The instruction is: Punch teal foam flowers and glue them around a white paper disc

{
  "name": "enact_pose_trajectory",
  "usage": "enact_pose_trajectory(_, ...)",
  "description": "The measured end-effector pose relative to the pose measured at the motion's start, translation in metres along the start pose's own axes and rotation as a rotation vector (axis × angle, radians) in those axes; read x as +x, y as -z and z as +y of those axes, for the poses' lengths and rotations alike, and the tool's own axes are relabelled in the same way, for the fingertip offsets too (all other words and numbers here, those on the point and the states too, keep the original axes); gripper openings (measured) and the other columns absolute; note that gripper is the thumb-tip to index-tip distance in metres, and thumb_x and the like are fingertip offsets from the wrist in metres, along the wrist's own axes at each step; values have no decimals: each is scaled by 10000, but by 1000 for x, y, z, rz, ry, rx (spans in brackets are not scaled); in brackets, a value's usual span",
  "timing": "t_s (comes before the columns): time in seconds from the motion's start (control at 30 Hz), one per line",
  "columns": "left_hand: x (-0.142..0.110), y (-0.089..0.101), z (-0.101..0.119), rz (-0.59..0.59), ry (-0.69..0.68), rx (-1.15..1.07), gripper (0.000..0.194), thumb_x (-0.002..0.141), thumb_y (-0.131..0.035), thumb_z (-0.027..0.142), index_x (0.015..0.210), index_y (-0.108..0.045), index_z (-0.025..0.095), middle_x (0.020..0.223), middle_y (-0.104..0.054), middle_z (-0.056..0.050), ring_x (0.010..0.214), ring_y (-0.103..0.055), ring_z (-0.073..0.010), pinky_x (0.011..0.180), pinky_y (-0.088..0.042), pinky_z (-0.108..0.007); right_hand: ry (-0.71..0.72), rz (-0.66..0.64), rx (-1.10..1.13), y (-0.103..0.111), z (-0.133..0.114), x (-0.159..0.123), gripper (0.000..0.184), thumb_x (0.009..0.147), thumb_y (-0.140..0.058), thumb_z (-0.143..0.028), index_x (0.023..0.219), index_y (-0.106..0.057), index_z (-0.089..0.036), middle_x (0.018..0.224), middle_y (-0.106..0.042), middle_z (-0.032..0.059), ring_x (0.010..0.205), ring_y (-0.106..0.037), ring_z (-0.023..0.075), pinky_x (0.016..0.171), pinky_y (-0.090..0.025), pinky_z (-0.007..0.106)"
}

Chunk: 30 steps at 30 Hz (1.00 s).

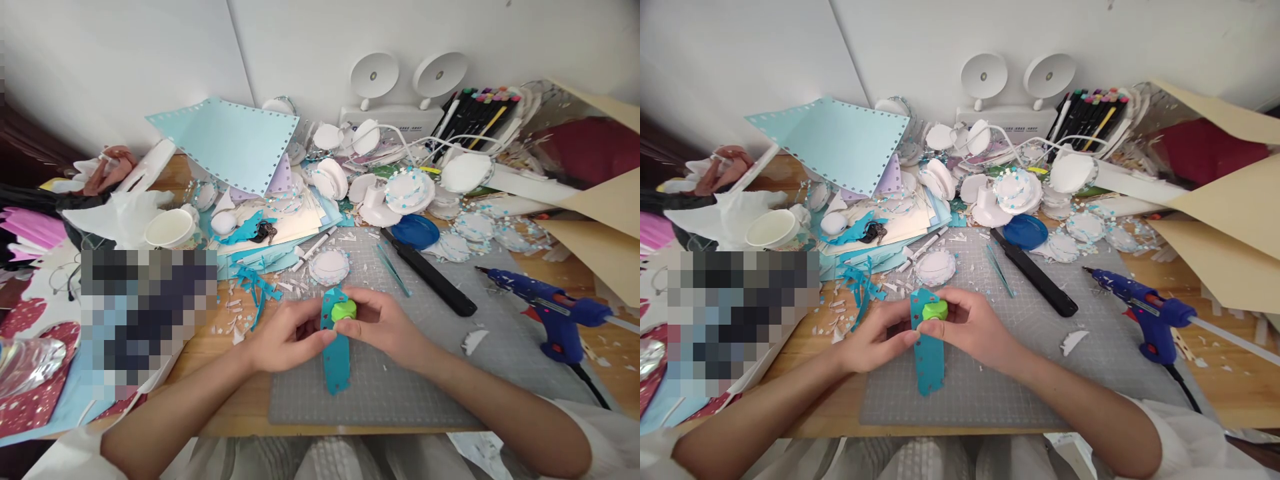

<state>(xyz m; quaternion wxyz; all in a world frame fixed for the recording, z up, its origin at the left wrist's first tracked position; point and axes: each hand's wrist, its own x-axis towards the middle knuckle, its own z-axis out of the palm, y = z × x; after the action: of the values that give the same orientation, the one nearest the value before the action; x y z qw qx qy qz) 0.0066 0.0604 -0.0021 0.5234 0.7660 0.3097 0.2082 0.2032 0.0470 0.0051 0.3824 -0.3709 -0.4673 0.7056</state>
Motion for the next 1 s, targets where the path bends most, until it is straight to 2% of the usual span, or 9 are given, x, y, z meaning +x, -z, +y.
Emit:
enact_pose_trajectory(0.23, 2, -2, -1, 38, -11, 79, 358, 944, -397, 341, 651, -446, 142, 552, -382, 40, 510, -334, -74, 483, -261, -209, -17, 116, -59, 0, 2, 0, 389, 606, -797, -427, 856, -608, -198, 798, -573, 6, 751, -533, 140, 695, -490, 268)
enact_pose_trajectory(0.47, 2, -1, 3, 88, -12, 83, 362, 952, -383, 279, 612, -336, 164, 539, -337, 55, 496, -303, -67, 486, -258, -207, -28, 95, -46, 2, 3, 0, 377, 623, -791, -389, 896, -605, -208, 837, -596, 8, 804, -563, 149, 737, -505, 277)
enact_pose_trajectory(0.63, 1, 0, 5, 68, -12, 64, 355, 956, -370, 278, 622, -342, 165, 553, -351, 50, 502, -321, -69, 499, -269, -210, -61, 147, -7, 1, 0, -1, 429, 585, -814, -389, 918, -604, -218, 857, -623, 8, 808, -582, 158, 736, -505, 293)
enact_pose_trajectory(0.73, 0, 0, 4, 75, 2, 37, 368, 954, -374, 289, 609, -338, 166, 546, -346, 48, 496, -318, -70, 491, -264, -214, -42, 180, -16, 5, -2, 0, 379, 617, -803, -374, 916, -630, -219, 824, -616, 2, 764, -567, 141, 705, -491, 277)
enact_pose_trajectory(0.87, -1, 0, 3, 122, 21, -4, 373, 952, -379, 287, 601, -335, 167, 541, -346, 49, 496, -320, -69, 487, -270, -208, 34, 208, -1, 13, -3, 3, 276, 713, -745, -371, 927, -659, -219, 880, -623, 7, 693, -522, 99, 649, -457, 244)
enact_pose_trajectory(1.0, 0, -2, 2, 155, 25, 7, 369, 959, -373, 286, 612, -373, 162, 545, -383, 45, 506, -349, -71, 503, -293, -203, -3, 166, -8, 9, -5, 3, 297, 701, -750, -368, 923, -647, -200, 806, -599, -1, 674, -517, 99, 634, -465, 242)
